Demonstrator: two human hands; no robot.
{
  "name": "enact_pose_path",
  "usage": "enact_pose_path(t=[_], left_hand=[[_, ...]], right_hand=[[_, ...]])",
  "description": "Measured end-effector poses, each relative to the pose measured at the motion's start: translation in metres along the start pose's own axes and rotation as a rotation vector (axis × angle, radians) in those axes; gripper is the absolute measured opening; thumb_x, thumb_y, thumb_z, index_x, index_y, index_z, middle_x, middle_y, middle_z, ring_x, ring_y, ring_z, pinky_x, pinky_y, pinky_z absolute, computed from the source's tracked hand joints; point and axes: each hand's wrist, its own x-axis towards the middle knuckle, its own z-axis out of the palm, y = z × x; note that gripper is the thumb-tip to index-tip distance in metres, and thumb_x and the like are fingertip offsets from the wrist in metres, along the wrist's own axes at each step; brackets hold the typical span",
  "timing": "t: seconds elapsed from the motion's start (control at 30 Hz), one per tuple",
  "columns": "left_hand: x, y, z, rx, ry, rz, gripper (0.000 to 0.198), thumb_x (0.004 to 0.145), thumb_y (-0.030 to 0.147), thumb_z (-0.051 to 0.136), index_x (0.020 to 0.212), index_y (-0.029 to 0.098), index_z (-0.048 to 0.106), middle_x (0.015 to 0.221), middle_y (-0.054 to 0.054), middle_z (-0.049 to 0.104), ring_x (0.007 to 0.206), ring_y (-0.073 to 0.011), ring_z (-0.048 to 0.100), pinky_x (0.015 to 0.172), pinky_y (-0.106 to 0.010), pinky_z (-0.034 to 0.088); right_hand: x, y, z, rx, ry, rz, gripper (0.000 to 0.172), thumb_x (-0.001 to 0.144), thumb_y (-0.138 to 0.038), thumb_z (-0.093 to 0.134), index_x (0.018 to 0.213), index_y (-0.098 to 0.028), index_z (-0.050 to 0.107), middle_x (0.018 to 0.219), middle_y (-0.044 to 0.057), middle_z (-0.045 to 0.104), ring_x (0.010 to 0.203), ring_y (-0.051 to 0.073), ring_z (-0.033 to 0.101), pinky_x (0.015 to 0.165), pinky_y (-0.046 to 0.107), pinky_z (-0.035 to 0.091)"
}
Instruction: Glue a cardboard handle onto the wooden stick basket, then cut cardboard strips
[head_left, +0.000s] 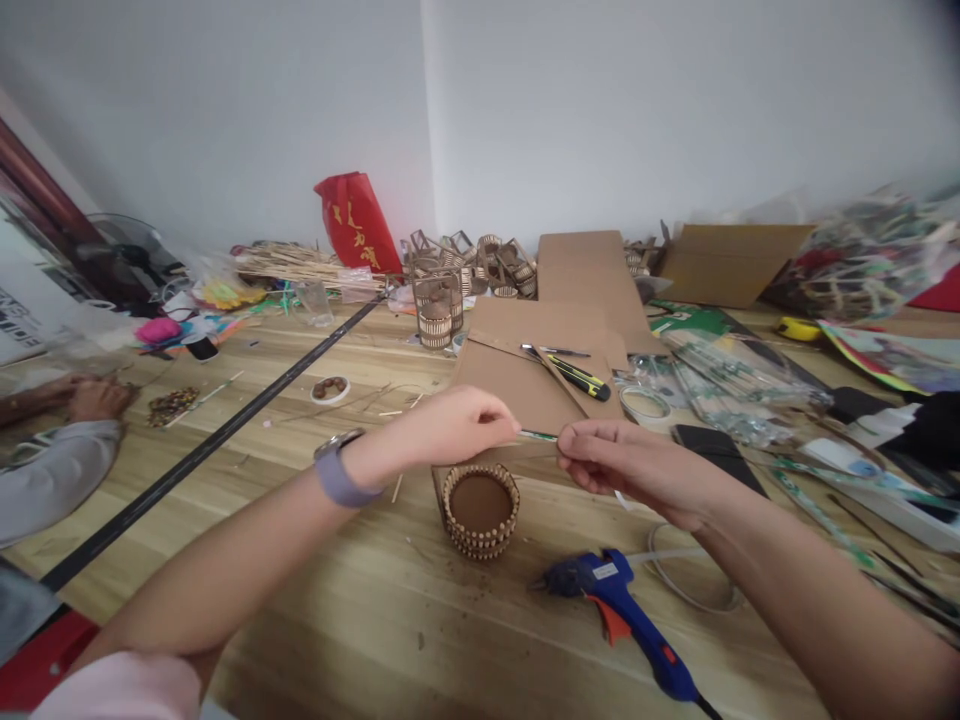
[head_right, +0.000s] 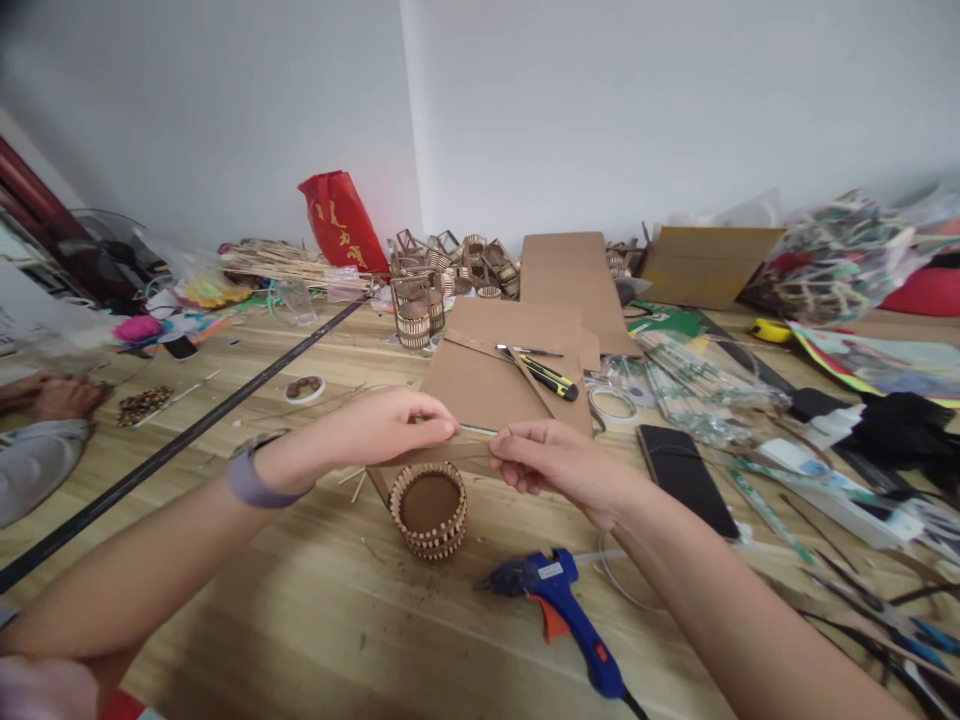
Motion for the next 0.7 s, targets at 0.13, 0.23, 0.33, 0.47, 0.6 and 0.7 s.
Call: enact_pose_path(t=[0.13, 0.23, 0.33, 0.47, 0.6, 0.7], left_hand=[[0.021, 0.012, 0.0, -0.07, -0.286, -0.057, 0.04, 0.083, 0.037, 0.052, 0.048, 0.019, 0.045, 0.047, 0.006, 0.03, 0.046, -0.0091, 0.024, 0.05, -0.027, 0.016], [0.027, 0.014, 0.005, -0.203, -0.35, -0.121, 0.038, 0.078, 0.033, 0.056, 0.046, 0.019, 0.042, 0.046, 0.007, 0.028, 0.047, -0.0089, 0.023, 0.05, -0.027, 0.015], [0.029, 0.013, 0.009, -0.279, -0.382, -0.186, 0.031, 0.076, 0.03, 0.057, 0.048, 0.018, 0.049, 0.046, 0.006, 0.035, 0.047, -0.009, 0.027, 0.049, -0.026, 0.018], [0.029, 0.013, 0.011, -0.316, -0.406, -0.239, 0.026, 0.075, 0.029, 0.058, 0.052, 0.017, 0.058, 0.047, 0.005, 0.045, 0.047, -0.0099, 0.034, 0.051, -0.026, 0.025], [0.027, 0.015, 0.013, -0.36, -0.401, -0.302, 0.026, 0.077, 0.025, 0.057, 0.052, 0.017, 0.055, 0.047, 0.006, 0.044, 0.045, -0.0088, 0.033, 0.049, -0.026, 0.022], [0.025, 0.019, 0.014, -0.361, -0.385, -0.312, 0.028, 0.081, 0.022, 0.056, 0.053, 0.017, 0.054, 0.046, 0.007, 0.041, 0.044, -0.0074, 0.029, 0.049, -0.025, 0.019]], right_hand=[[-0.001, 0.0, 0.0, -0.021, 0.001, -0.014, 0.038, 0.065, -0.054, 0.076, 0.062, -0.019, 0.061, 0.057, -0.002, 0.057, 0.053, 0.009, 0.046, 0.051, 0.025, 0.032], [0.0, 0.002, 0.001, -0.015, -0.013, -0.025, 0.037, 0.065, -0.053, 0.075, 0.062, -0.019, 0.061, 0.059, -0.002, 0.059, 0.054, 0.01, 0.047, 0.054, 0.026, 0.034], [0.001, 0.002, 0.001, -0.021, -0.03, -0.034, 0.035, 0.066, -0.052, 0.074, 0.062, -0.019, 0.061, 0.06, -0.001, 0.059, 0.056, 0.01, 0.047, 0.056, 0.026, 0.035], [0.002, 0.002, 0.003, -0.017, -0.032, -0.027, 0.035, 0.066, -0.052, 0.073, 0.063, -0.019, 0.062, 0.061, -0.001, 0.059, 0.056, 0.01, 0.047, 0.056, 0.027, 0.035], [0.003, 0.003, 0.005, 0.007, -0.025, -0.012, 0.034, 0.064, -0.051, 0.075, 0.064, -0.019, 0.063, 0.061, -0.001, 0.059, 0.056, 0.01, 0.048, 0.056, 0.027, 0.034], [0.003, 0.004, 0.006, 0.023, -0.043, -0.009, 0.033, 0.064, -0.05, 0.075, 0.065, -0.019, 0.063, 0.062, -0.001, 0.058, 0.057, 0.011, 0.047, 0.057, 0.027, 0.035]])
